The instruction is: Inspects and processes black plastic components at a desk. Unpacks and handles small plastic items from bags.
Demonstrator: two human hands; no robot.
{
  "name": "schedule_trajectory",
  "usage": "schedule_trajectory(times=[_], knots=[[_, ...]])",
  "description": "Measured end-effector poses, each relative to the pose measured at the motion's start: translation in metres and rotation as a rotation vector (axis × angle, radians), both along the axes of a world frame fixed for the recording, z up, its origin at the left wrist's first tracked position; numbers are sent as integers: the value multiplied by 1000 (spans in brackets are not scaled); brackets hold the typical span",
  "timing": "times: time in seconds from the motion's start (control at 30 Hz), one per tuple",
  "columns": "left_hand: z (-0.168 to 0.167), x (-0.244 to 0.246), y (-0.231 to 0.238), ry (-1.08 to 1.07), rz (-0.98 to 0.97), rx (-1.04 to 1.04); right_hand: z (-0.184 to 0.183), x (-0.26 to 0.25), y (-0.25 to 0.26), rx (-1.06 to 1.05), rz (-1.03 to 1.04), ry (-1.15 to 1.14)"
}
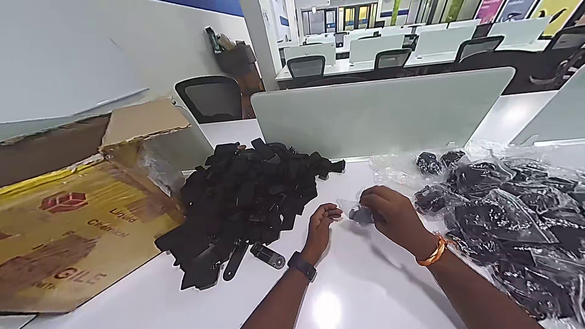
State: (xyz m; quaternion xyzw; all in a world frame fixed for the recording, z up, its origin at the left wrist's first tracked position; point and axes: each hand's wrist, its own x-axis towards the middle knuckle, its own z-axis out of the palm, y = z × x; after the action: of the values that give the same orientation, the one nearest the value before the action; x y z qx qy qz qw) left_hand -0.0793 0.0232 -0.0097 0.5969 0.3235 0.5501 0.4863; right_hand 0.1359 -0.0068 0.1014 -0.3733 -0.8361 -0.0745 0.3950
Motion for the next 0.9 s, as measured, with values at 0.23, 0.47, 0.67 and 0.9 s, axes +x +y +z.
schedule_trajectory(times=[0.23,0.47,0.67,0.9], knots=[[3,5,-6,-10,-13,33,12,15,1,11,-71,-21],[2,8,-10,-35,-102,100,27,12,-13,9,-27,59],[2,8,-9,-63,-147,93,16,22,0,-121,-38,67],[9,4,-9,-133,-151,-73,-19,25,29,-497,275,589]])
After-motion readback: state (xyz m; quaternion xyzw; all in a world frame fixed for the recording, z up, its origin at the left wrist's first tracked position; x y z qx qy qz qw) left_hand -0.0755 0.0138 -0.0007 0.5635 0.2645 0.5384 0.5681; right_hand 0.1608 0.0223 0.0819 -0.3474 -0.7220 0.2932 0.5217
